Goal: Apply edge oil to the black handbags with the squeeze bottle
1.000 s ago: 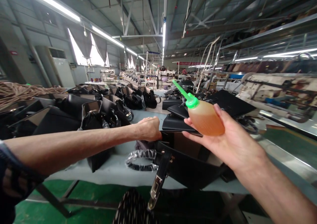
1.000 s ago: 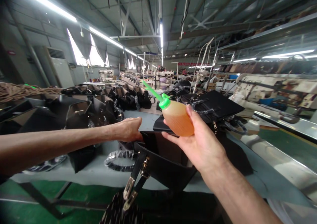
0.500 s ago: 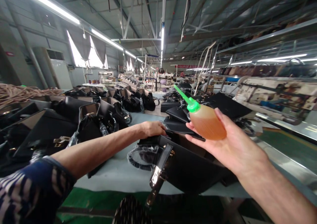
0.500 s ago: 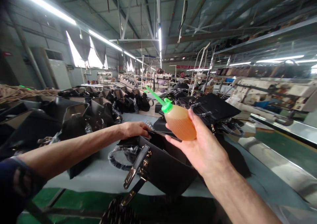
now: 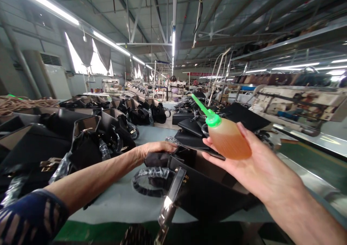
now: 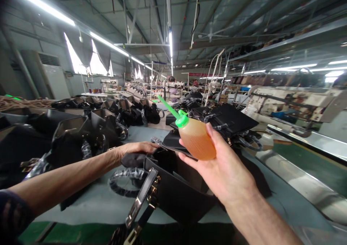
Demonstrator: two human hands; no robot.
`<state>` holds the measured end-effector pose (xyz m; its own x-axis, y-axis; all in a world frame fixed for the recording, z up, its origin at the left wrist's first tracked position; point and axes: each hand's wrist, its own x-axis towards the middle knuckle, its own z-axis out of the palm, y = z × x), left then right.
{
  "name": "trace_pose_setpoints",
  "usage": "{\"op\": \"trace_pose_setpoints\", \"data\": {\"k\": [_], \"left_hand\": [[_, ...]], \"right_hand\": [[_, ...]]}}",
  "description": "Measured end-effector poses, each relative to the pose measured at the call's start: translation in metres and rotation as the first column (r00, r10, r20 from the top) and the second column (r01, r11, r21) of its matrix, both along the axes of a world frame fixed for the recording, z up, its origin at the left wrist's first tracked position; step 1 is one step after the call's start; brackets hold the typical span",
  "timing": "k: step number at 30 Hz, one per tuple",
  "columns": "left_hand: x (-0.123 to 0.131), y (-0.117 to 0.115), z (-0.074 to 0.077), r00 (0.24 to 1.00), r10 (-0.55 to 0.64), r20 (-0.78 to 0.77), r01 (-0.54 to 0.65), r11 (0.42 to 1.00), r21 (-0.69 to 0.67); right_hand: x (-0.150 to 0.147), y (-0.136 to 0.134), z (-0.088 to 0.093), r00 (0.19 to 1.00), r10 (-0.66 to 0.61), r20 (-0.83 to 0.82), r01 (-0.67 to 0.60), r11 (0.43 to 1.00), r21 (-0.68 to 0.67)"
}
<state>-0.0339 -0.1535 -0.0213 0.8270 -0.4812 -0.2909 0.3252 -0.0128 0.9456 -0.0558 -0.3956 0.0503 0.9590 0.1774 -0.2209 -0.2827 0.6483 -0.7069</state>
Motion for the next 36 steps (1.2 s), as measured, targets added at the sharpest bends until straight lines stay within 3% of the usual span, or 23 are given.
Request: {"op": "trace_pose_setpoints", "data": {"k": [5,9,14,19,26,31,36], "left_hand": [[-0.005,-0.005,-0.005,0.993,-0.073,0.097,0.084,0.990,-0.116],[-0.002,-0.009,-0.012,0.982,-0.057,0.180,0.081,0.988,-0.131],[-0.005,-0.007,-0.020,0.990,0.105,0.090,-0.089,0.982,-0.164],[-0.014,-0.008,-0.015,0.992,0.095,0.081,-0.077,0.977,-0.201],[-0.006,-0.015,-0.006,0.992,0.034,0.121,-0.020,0.993,-0.118],[-0.003,-0.029,-0.004,0.984,0.087,0.158,-0.070,0.992,-0.108],[0.005,-0.034,-0.002,0.966,0.101,0.238,-0.127,0.987,0.096]], "right_hand": [[0.000,0.002,-0.003,1.000,-0.016,-0.012,0.016,1.000,0.014],[0.002,0.003,-0.004,0.998,-0.060,-0.037,0.060,0.998,0.003],[0.003,0.004,-0.006,0.996,-0.078,-0.044,0.078,0.997,0.008],[0.001,0.004,-0.006,0.999,-0.026,-0.019,0.027,1.000,0.009],[0.001,0.006,-0.007,0.999,0.006,-0.031,-0.006,1.000,-0.015],[0.002,0.010,-0.006,1.000,-0.009,-0.022,0.008,0.999,-0.044],[0.000,0.014,-0.005,0.999,0.000,-0.037,-0.002,0.999,-0.045]]}}
